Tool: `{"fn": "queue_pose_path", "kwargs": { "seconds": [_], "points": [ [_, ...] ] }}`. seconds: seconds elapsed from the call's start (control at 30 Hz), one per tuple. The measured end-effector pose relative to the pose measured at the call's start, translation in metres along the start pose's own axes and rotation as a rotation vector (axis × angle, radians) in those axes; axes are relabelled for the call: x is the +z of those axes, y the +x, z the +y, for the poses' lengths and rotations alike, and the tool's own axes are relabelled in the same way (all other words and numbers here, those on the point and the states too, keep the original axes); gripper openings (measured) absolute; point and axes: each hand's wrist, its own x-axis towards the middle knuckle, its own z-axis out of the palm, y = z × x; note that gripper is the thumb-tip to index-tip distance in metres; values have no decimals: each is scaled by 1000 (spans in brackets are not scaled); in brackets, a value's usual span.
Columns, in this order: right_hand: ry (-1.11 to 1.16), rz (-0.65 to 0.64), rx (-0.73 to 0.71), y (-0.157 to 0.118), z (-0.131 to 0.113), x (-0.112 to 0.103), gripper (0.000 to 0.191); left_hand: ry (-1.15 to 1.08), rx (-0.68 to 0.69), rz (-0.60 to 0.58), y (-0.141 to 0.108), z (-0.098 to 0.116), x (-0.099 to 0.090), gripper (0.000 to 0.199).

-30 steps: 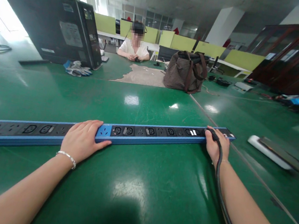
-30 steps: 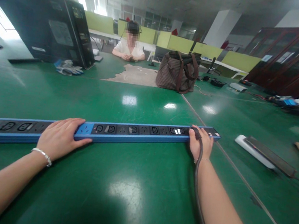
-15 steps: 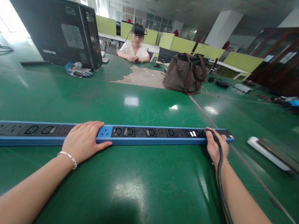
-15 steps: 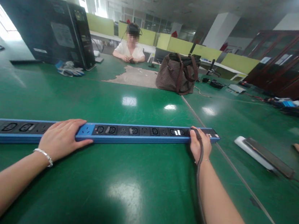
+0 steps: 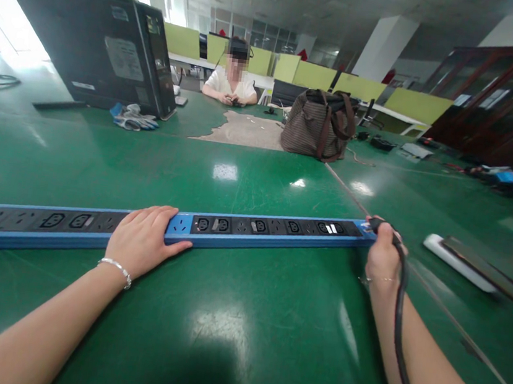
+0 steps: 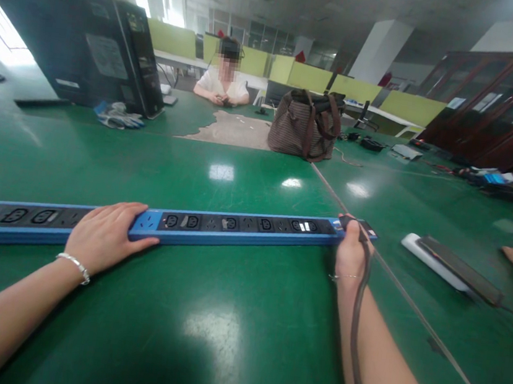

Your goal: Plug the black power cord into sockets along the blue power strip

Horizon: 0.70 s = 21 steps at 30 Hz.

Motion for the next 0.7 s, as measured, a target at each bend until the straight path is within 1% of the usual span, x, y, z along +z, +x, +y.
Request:
{"fn": "queue_pose_path", "kwargs": {
  "seconds": [0.03,0.07,0.1,0.17,0.23,0.33,0.43,0.5,0.63,0.7],
  "points": [
    [-11,13,-10,-5,-8,4,43,6,2,1,0,0,0,71],
    [-25,-1,-25,-11,-16,9,41,10,5,2,0,0,0,71],
    [-34,-34,-37,-17,-25,14,38,12,9,4,0,0,1,71],
    [-34,-141,-49,-29,-39,24,35,6,13,8,0,-1,1,72],
    [-24,-226,-46,-40,-48,33,35,-11,10,10,-1,-1,1,72],
    [-78,-291,-62,-53,-53,42,40,-22,5,11,-1,-1,1,72],
    [-191,-324,-96,-59,-54,45,45,-16,1,6,-1,-1,2,72],
    [-246,-329,-95,-60,-55,45,46,-15,-3,3,-1,-1,2,72],
    [-265,-313,-83,-60,-55,47,45,10,3,0,0,-1,2,72],
    [-291,-308,-101,-60,-56,50,44,23,6,-1,0,0,1,72]
  ]
}}
